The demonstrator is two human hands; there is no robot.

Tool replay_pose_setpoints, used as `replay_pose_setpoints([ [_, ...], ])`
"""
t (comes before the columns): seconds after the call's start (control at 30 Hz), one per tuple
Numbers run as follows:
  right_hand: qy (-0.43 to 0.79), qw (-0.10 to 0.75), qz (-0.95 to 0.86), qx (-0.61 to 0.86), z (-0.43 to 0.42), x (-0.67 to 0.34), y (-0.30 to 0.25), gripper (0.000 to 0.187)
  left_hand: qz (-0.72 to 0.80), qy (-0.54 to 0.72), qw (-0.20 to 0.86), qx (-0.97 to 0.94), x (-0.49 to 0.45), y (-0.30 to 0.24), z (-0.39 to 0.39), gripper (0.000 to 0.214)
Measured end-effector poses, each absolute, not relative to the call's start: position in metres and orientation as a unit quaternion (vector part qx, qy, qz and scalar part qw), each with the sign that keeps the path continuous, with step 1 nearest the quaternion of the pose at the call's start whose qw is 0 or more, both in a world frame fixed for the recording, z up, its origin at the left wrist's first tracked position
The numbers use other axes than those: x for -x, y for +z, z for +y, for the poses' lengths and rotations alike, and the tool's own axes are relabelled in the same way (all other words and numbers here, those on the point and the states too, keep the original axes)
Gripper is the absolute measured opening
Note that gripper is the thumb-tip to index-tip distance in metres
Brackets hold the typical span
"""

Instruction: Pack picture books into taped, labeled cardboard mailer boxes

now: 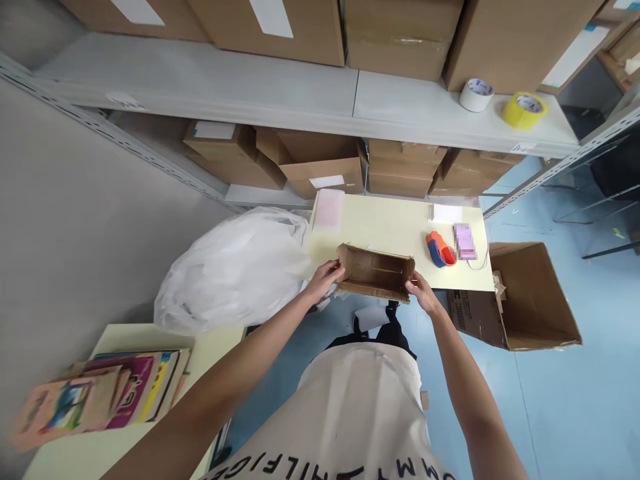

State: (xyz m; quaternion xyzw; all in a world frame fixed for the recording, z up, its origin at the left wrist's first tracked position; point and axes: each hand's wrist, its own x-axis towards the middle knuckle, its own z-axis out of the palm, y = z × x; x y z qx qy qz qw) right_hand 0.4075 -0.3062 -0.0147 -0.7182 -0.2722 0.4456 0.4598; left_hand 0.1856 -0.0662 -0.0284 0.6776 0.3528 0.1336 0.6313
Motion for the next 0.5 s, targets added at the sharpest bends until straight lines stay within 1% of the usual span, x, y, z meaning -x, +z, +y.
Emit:
replay_pose_setpoints([
  [0.13, 0.423, 0.472, -0.244, 0.734, -0.284, -0.429, -0.020, 0.064, 0.375, 0.138, 0.662, -0.634, -0.213, -0.028, -0.058, 0.050],
  [0.2, 0.398, 0.462, -0.215, 0.763, -0.273, -0.444, -0.023, 0.066, 0.406, 0.138, 0.665, -0.612, -0.228, -0.027, -0.051, 0.054],
  [0.27, 0.377, 0.440, -0.201, 0.790, -0.262, -0.462, -0.025, 0.072, 0.441, 0.139, 0.651, -0.602, -0.245, -0.025, -0.043, 0.049],
  [0.33, 0.372, 0.414, -0.220, 0.801, -0.251, -0.479, -0.025, 0.074, 0.465, 0.144, 0.635, -0.600, -0.261, -0.024, -0.035, 0.042],
  [0.4, 0.371, 0.393, -0.259, 0.800, -0.240, -0.497, -0.025, 0.071, 0.481, 0.151, 0.624, -0.597, -0.275, -0.026, -0.027, 0.039],
  [0.5, 0.358, 0.372, -0.311, 0.798, -0.227, -0.522, -0.030, 0.062, 0.505, 0.162, 0.607, -0.591, -0.289, -0.033, -0.019, 0.041],
])
